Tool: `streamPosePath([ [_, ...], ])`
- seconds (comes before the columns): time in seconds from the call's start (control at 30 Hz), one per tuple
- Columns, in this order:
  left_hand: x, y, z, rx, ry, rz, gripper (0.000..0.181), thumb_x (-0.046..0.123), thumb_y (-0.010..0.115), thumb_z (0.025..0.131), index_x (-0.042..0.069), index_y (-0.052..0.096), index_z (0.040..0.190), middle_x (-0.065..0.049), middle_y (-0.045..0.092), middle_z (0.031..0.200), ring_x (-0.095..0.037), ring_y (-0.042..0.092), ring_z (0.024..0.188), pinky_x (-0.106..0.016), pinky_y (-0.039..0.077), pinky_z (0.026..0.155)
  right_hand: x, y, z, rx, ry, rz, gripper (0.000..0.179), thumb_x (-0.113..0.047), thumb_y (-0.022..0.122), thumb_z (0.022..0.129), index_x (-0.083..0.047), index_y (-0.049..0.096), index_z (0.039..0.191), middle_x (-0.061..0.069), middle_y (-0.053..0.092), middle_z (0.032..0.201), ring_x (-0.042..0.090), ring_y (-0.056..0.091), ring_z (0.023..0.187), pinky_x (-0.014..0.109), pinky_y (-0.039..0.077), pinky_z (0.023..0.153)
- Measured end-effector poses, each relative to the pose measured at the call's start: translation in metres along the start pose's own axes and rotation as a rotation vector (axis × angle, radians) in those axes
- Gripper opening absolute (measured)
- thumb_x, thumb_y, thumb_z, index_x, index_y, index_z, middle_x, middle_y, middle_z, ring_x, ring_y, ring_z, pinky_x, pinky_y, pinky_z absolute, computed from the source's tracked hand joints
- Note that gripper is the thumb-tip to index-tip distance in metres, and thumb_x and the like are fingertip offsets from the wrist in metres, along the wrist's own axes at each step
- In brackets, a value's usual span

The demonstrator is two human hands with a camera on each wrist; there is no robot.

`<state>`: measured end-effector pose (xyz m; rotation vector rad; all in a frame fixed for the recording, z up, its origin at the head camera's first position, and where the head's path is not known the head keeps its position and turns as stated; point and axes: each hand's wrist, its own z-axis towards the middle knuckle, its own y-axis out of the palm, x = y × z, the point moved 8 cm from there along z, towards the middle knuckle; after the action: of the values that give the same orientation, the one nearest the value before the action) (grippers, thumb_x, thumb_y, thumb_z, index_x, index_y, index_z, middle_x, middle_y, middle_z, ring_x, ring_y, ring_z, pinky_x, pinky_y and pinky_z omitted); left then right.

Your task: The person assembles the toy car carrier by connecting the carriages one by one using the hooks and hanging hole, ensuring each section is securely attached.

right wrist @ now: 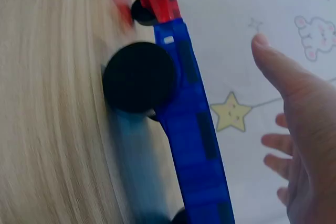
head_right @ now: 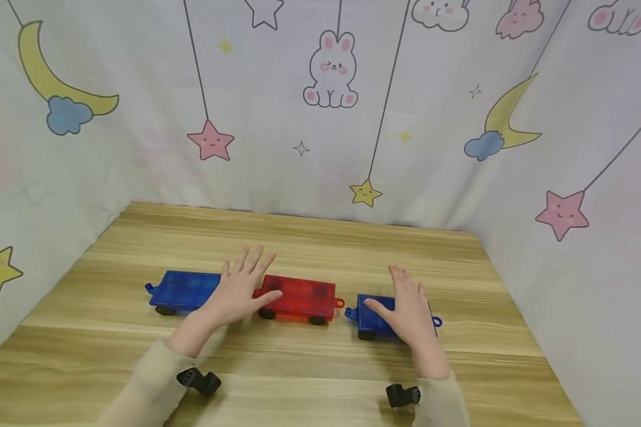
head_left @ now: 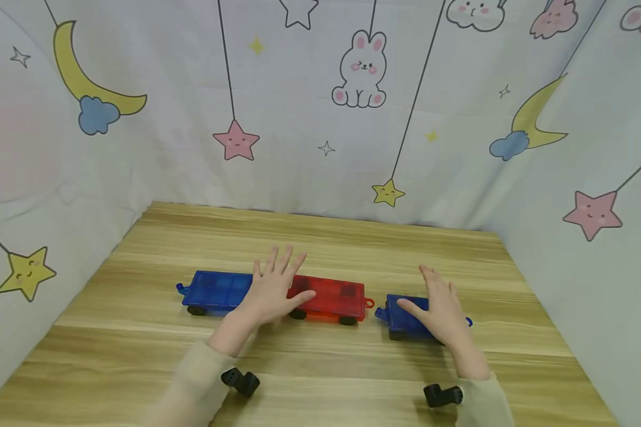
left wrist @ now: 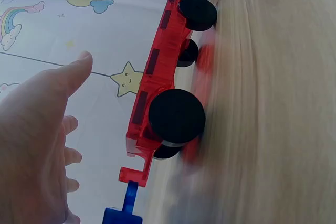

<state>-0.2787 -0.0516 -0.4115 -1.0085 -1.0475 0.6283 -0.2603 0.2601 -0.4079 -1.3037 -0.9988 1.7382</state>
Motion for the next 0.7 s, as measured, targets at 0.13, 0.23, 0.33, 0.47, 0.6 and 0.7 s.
streamPosePath([
  [0.13,0.002,0.005,0.004,0.003,0.031,-0.023,0.089,0.06,0.057,0.089,0.016,0.02,0.158,-0.014,0.012,0.164,-0.039,0.001,0.151,-0.069,0.007,0.115,0.007,-0.001,0.0,-0.012,-0.038,0.053,0.097,-0.045,0.074,0.084,0.0,0.023,0.154,0.028,0.028,0.155,0.046,0.023,0.144,0.066,0.01,0.115],
  [0.23,0.004,0.008,0.007,0.007,0.065,-0.045,0.094,0.06,0.059,0.088,0.012,0.019,0.158,-0.012,0.014,0.164,-0.035,0.005,0.152,-0.063,0.009,0.118,0.012,-0.001,0.0,-0.03,-0.057,0.085,0.101,-0.042,0.078,0.08,0.0,0.023,0.154,0.029,0.028,0.155,0.048,0.025,0.142,0.065,0.012,0.115],
  [0.33,0.006,0.011,0.01,0.002,0.094,-0.076,0.099,0.06,0.062,0.086,0.007,0.018,0.157,-0.012,0.018,0.164,-0.032,0.01,0.152,-0.057,0.011,0.12,0.016,0.0,-0.001,-0.043,-0.074,0.102,0.104,-0.039,0.082,0.076,0.002,0.025,0.152,0.03,0.03,0.154,0.049,0.027,0.141,0.066,0.013,0.114],
  [0.47,0.008,0.016,0.015,-0.021,0.086,-0.133,0.105,0.058,0.069,0.082,0.007,0.018,0.157,-0.012,0.019,0.163,-0.03,0.014,0.152,-0.053,0.014,0.121,0.018,0.0,-0.003,-0.059,-0.109,0.112,0.106,-0.037,0.087,0.07,0.005,0.031,0.149,0.031,0.034,0.151,0.05,0.032,0.138,0.066,0.017,0.113],
  [0.6,0.009,0.02,0.018,-0.038,0.061,-0.201,0.111,0.055,0.077,0.076,0.008,0.018,0.157,-0.012,0.02,0.163,-0.031,0.016,0.151,-0.054,0.02,0.119,0.019,0.003,-0.004,-0.103,-0.121,0.129,0.107,-0.036,0.09,0.065,0.005,0.035,0.147,0.032,0.034,0.15,0.052,0.032,0.137,0.068,0.018,0.112],
  [0.7,0.012,0.023,0.02,-0.042,0.061,-0.237,0.113,0.051,0.082,0.072,0.006,0.021,0.156,-0.014,0.023,0.162,-0.032,0.019,0.15,-0.055,0.025,0.117,0.02,0.006,-0.004,-0.139,-0.12,0.124,0.109,-0.037,0.091,0.063,0.004,0.036,0.147,0.034,0.033,0.15,0.055,0.03,0.136,0.07,0.02,0.109],
])
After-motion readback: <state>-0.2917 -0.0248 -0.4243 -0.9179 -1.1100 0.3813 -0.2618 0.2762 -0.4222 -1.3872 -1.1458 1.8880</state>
